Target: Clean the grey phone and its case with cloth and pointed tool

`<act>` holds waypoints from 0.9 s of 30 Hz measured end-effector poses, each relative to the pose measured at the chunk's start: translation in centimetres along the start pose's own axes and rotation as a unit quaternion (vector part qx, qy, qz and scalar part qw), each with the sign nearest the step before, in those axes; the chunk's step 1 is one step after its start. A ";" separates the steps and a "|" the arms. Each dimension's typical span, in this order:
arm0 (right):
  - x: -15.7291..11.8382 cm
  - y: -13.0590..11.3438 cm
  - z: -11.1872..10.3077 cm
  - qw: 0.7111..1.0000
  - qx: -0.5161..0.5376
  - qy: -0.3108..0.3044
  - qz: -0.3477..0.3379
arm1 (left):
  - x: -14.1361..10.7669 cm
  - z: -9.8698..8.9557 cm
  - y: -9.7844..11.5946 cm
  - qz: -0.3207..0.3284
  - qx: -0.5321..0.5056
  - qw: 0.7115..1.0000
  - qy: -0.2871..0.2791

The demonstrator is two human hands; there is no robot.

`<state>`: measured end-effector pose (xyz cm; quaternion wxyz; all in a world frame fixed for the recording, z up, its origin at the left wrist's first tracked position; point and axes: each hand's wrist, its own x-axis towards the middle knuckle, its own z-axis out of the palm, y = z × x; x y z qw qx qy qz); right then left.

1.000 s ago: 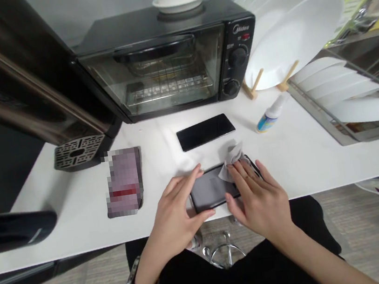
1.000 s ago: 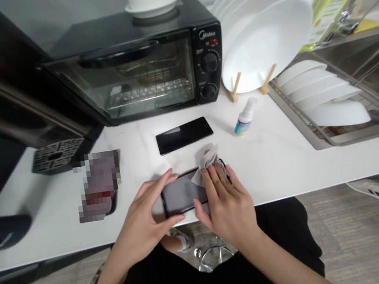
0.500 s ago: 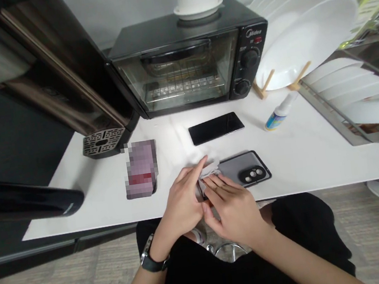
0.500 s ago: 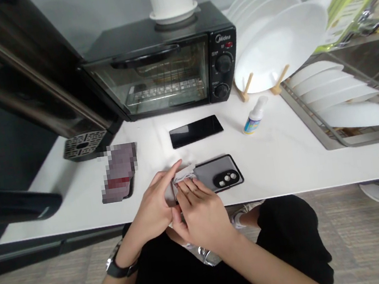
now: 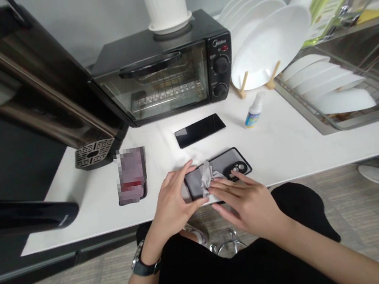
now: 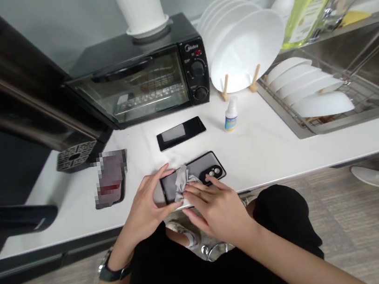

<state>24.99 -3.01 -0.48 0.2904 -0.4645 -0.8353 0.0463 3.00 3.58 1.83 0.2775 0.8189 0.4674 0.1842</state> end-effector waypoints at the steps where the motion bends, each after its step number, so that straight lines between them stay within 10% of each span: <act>1: -0.3 0.3 -0.3 1.000 -0.009 0.004 0.001 | 0.0 0.0 0.0 -0.001 0.001 1.000 -0.002; 11: -2.6 3.4 -2.8 0.992 -0.114 0.033 0.035 | 0.1 -0.2 0.2 -0.012 -0.008 1.000 -0.013; 27: -0.5 2.2 -0.2 0.973 -0.199 0.035 0.107 | 0.4 -0.3 0.0 -0.024 -0.035 0.998 -0.040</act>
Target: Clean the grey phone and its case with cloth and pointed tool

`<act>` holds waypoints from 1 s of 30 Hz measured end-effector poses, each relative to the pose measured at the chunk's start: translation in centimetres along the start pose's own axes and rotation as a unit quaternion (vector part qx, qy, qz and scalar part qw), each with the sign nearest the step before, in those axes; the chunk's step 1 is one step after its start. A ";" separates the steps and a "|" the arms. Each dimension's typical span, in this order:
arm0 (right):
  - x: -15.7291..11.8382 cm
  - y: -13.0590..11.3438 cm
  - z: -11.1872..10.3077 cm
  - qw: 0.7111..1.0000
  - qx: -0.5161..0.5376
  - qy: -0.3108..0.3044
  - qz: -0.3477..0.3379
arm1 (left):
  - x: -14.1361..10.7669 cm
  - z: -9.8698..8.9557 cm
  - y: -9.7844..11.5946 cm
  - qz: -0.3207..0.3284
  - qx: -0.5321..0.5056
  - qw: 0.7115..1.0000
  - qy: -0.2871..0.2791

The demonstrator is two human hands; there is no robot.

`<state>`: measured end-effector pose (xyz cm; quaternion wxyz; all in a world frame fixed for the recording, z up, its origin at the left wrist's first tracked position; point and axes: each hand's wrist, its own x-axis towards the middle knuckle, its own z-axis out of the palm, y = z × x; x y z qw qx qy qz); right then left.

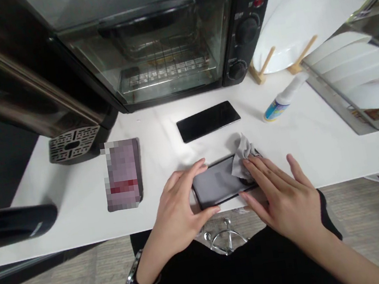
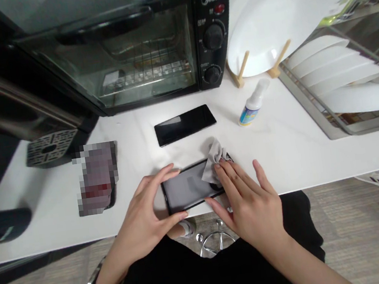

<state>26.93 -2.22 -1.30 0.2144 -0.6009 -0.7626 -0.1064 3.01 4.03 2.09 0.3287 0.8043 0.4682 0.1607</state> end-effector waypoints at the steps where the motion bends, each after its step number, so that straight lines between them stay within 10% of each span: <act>1: 0.4 -0.4 0.3 1.000 -0.004 0.002 0.003 | 0.0 0.0 0.0 -0.001 -0.004 1.000 0.000; 20: 2.4 -8.1 2.7 0.983 0.180 0.002 -0.037 | -0.2 0.3 -0.8 -0.002 -0.044 0.998 0.041; 30: 0.5 -3.9 0.5 0.960 0.259 -0.033 -0.105 | -0.4 0.6 -0.3 0.028 -0.013 0.999 0.038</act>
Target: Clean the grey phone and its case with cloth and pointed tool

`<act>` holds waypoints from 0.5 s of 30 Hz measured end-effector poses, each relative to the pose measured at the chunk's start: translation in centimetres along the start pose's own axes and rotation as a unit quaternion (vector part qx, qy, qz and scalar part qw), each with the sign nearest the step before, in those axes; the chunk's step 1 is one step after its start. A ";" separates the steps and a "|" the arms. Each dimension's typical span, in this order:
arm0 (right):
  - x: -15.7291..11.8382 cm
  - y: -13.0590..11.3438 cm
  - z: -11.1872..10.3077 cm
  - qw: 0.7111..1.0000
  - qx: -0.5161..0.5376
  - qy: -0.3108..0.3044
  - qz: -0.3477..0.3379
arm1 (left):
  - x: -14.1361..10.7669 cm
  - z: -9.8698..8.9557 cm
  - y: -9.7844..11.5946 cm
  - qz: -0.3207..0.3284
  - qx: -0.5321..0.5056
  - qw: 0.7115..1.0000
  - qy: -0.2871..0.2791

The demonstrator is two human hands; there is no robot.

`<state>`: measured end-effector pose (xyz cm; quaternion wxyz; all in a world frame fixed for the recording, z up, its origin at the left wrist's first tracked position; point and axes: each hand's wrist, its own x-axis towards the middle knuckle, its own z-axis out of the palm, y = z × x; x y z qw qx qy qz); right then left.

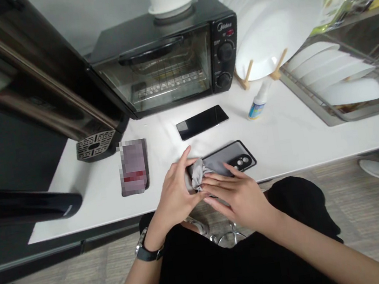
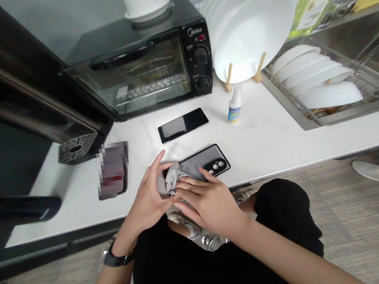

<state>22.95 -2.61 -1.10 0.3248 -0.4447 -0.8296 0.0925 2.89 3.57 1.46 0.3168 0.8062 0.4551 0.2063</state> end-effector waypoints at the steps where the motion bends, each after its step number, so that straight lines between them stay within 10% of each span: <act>1: -0.4 0.3 -0.4 1.000 -0.010 0.005 -0.002 | 0.0 0.0 0.1 -0.002 0.006 1.000 0.000; 15: -4.9 4.1 -4.2 0.975 -0.215 0.001 0.049 | 0.1 -0.2 0.6 -0.034 0.015 0.999 -0.007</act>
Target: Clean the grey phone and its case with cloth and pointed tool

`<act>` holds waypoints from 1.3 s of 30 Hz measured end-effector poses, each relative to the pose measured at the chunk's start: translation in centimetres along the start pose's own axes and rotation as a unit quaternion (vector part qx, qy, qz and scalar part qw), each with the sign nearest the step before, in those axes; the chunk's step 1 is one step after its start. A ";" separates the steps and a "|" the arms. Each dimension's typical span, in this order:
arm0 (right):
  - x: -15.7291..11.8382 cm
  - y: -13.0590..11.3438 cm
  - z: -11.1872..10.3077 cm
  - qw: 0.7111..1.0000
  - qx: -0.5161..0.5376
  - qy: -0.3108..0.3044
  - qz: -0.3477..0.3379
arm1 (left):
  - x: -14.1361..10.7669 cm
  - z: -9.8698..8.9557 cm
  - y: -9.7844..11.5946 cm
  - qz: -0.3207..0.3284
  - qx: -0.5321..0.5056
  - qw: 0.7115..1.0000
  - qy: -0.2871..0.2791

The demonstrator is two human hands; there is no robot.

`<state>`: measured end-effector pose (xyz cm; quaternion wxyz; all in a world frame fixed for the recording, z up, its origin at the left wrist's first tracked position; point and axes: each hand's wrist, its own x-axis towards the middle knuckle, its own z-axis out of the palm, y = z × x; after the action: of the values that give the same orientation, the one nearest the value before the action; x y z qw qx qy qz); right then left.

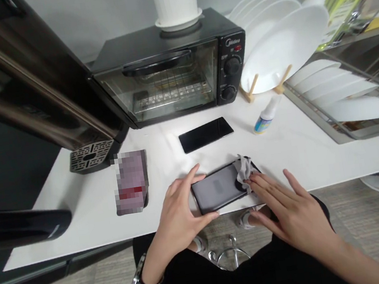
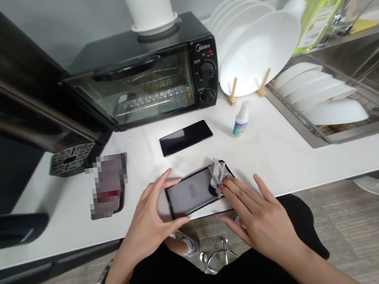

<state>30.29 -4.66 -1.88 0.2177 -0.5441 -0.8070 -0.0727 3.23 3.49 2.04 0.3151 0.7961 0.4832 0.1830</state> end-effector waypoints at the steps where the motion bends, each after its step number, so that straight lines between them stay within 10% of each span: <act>1: -0.1 -0.2 0.2 1.000 -0.011 -0.004 0.004 | 0.0 0.0 0.0 0.002 -0.002 1.000 -0.003; 16: 5.2 -5.1 3.5 0.995 -0.005 0.046 0.083 | 0.5 -0.4 -0.7 0.013 -0.028 0.999 -0.018; 25: 6.5 -10.0 4.0 0.981 0.193 0.001 0.021 | 0.1 -0.4 -1.1 0.010 -0.014 1.000 -0.010; 39: 2.4 -5.3 0.5 0.987 0.163 0.006 -0.005 | -0.3 -0.1 -0.3 0.035 0.006 0.999 0.002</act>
<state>24.60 -4.53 -0.66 0.3077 -0.4968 -0.8096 0.0556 2.86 3.38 1.91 0.3027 0.8143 0.4564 0.1923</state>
